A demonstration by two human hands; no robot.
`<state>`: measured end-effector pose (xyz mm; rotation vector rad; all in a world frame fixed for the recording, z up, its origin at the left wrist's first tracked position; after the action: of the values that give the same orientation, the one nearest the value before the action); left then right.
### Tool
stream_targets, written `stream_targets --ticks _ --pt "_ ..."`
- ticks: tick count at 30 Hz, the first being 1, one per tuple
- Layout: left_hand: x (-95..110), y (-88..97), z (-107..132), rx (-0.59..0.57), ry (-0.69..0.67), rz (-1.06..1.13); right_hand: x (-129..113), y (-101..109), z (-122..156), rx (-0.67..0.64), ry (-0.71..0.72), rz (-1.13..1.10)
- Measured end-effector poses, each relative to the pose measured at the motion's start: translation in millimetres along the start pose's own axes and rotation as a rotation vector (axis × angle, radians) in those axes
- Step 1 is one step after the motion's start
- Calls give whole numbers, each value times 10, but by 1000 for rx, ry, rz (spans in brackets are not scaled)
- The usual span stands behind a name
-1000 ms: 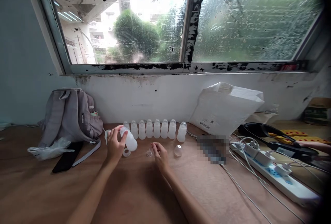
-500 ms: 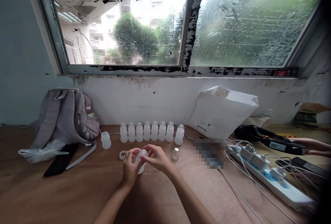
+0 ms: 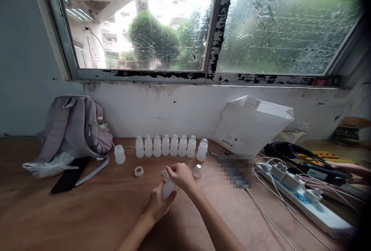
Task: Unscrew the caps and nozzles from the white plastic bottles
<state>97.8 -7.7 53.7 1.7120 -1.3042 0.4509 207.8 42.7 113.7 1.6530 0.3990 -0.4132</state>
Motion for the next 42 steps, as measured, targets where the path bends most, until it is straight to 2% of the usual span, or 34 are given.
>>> stream_targets --ticks 4,9,14,19,27,30,33,36,38,42 --pt "41 -10 -59 -51 55 279 31 20 -38 57 50 -61" --pt "47 -62 -38 -168 308 718 31 88 -39 -8 129 -258" --pt "75 -64 15 -232 379 932 0 153 -5 -94 183 -369" --pt "12 -79 96 -320 608 1138 -46 146 15 -182 236 -431" --pt "-114 -144 128 -472 682 1497 -74 118 34 -205 261 -562" --pt "-124 -127 120 -492 656 1516 -85 88 31 -220 256 -592" --pt "-111 -96 127 -433 627 1443 -43 27 6 -260 218 -557" --pt "-115 -92 158 -343 663 1282 63 -64 -31 -314 120 -424" --pt "-115 -110 178 -338 703 1187 129 -118 -49 -365 53 -349" --pt "-67 -144 156 -341 736 1216 145 -134 -65 -428 34 -411"
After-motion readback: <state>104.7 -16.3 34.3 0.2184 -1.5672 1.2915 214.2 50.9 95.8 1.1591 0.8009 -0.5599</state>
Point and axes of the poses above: each hand's wrist, its own z-axis away from the middle knuckle, its own y-axis out of the back of the hand, x = y × z, the point moved 3 cm from there along -z, towards the middle knuckle, and after that the axes turned 14 degrees about -y, right-handed, at the moved point
